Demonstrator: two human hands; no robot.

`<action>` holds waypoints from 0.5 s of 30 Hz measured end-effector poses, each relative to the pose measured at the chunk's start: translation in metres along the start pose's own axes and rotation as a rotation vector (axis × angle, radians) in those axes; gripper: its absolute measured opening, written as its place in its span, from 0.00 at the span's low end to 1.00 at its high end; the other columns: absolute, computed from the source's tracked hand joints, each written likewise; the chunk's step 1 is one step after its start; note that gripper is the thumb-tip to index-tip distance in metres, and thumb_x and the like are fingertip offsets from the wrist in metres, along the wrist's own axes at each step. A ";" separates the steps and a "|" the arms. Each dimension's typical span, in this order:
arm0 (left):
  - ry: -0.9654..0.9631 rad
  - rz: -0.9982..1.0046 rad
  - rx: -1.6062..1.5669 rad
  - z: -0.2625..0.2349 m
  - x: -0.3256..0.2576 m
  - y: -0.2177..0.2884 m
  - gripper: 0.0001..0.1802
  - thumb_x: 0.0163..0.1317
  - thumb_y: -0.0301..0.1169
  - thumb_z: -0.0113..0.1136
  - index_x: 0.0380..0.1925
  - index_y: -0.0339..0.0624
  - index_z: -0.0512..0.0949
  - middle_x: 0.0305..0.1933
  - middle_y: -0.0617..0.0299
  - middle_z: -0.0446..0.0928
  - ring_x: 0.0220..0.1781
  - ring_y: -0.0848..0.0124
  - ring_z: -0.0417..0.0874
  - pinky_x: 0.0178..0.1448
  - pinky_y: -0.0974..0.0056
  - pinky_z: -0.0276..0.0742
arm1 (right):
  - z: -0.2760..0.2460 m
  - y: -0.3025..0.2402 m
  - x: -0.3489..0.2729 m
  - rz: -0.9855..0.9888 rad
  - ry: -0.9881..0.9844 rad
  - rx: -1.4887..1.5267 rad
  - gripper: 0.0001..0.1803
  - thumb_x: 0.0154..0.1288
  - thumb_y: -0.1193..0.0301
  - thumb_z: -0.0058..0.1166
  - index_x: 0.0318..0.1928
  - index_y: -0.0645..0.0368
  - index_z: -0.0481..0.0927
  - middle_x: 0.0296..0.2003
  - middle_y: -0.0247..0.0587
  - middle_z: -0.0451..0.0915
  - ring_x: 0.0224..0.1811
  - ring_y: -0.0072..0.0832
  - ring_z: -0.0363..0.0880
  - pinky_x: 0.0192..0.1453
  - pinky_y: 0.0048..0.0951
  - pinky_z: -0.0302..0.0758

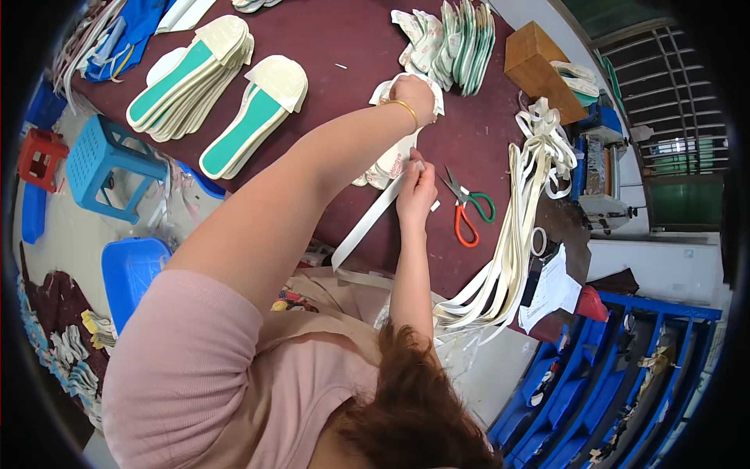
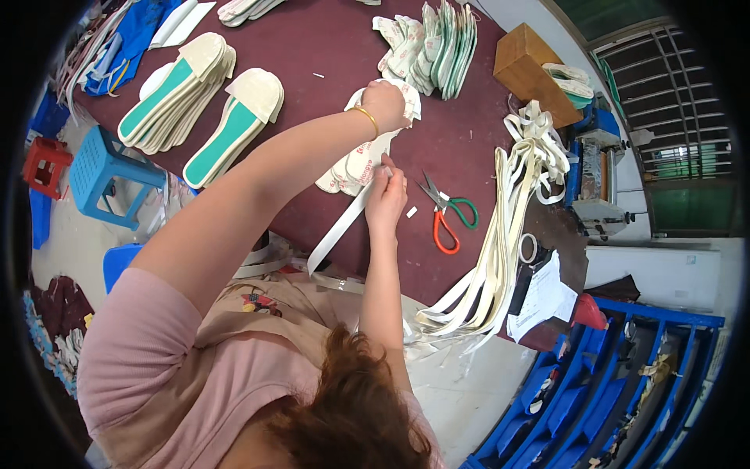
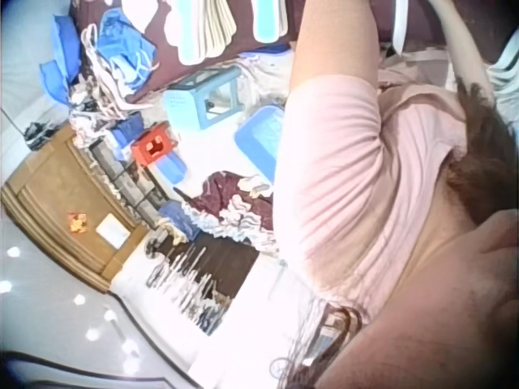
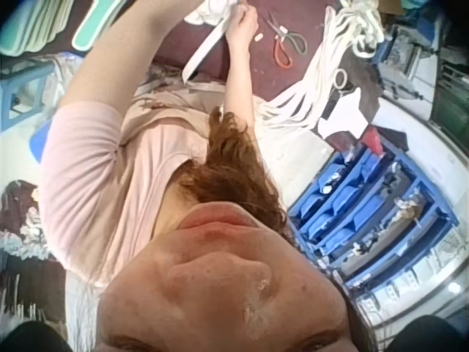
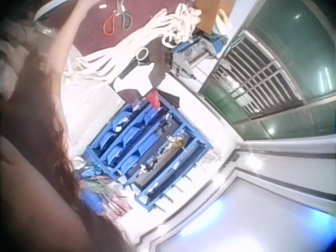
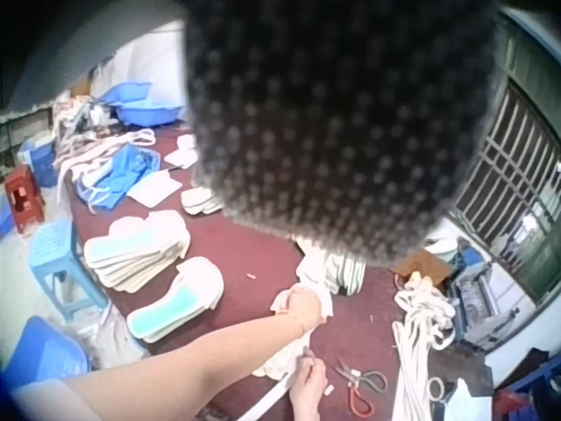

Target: Manually attaching heel and toe covers to shoe insoles and trimming excess material with scissors.

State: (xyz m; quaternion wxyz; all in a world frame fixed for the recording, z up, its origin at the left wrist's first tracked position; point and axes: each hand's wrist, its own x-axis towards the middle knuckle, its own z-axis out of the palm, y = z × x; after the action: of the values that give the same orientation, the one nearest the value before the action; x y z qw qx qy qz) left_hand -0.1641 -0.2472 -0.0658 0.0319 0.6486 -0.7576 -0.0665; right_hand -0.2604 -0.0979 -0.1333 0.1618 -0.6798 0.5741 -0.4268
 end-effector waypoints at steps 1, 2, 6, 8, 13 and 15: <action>-0.003 -0.002 0.004 0.005 0.009 -0.002 0.31 0.52 0.55 0.58 0.39 0.34 0.79 0.38 0.50 0.78 0.43 0.57 0.79 0.47 0.59 0.76 | 0.004 0.002 -0.002 0.065 0.016 0.057 0.16 0.71 0.64 0.39 0.48 0.63 0.72 0.44 0.47 0.80 0.41 0.35 0.79 0.46 0.31 0.73; -0.032 0.036 0.024 0.010 0.017 -0.006 0.29 0.50 0.53 0.61 0.39 0.36 0.80 0.38 0.51 0.79 0.42 0.57 0.80 0.39 0.56 0.77 | 0.012 0.002 -0.001 -0.014 0.094 0.071 0.16 0.72 0.63 0.38 0.43 0.64 0.70 0.43 0.47 0.81 0.37 0.34 0.80 0.43 0.31 0.73; -0.110 0.087 -0.062 0.010 0.016 -0.012 0.23 0.46 0.47 0.62 0.36 0.40 0.83 0.37 0.51 0.81 0.40 0.55 0.83 0.36 0.50 0.79 | 0.009 -0.009 0.004 0.126 0.063 0.106 0.14 0.71 0.63 0.39 0.41 0.64 0.68 0.46 0.47 0.80 0.36 0.33 0.80 0.41 0.32 0.73; -0.029 0.138 -0.236 0.010 0.011 -0.022 0.21 0.49 0.43 0.58 0.36 0.38 0.82 0.37 0.52 0.81 0.38 0.58 0.83 0.41 0.56 0.78 | 0.012 -0.008 0.003 0.160 0.036 -0.020 0.13 0.70 0.67 0.37 0.41 0.64 0.70 0.46 0.51 0.79 0.42 0.44 0.78 0.47 0.40 0.71; 0.136 -0.017 -1.519 -0.017 -0.051 -0.116 0.16 0.62 0.33 0.43 0.36 0.33 0.76 0.35 0.57 0.77 0.36 0.75 0.76 0.41 0.65 0.73 | 0.004 -0.001 0.003 0.282 -0.011 0.183 0.11 0.69 0.68 0.46 0.42 0.65 0.73 0.33 0.38 0.82 0.35 0.20 0.77 0.40 0.23 0.72; 0.161 0.053 -1.936 -0.016 -0.109 -0.135 0.17 0.62 0.34 0.44 0.43 0.34 0.74 0.39 0.55 0.78 0.40 0.70 0.78 0.44 0.64 0.74 | -0.003 0.001 0.002 0.263 0.052 0.446 0.10 0.67 0.71 0.49 0.43 0.66 0.74 0.34 0.40 0.82 0.34 0.18 0.77 0.40 0.20 0.72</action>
State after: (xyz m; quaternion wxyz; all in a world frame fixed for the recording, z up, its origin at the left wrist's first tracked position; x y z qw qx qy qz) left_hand -0.0128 -0.1613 -0.0655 0.6048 0.3271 -0.3850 -0.6156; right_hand -0.2633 -0.0987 -0.1316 0.3468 -0.5356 0.5532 -0.5356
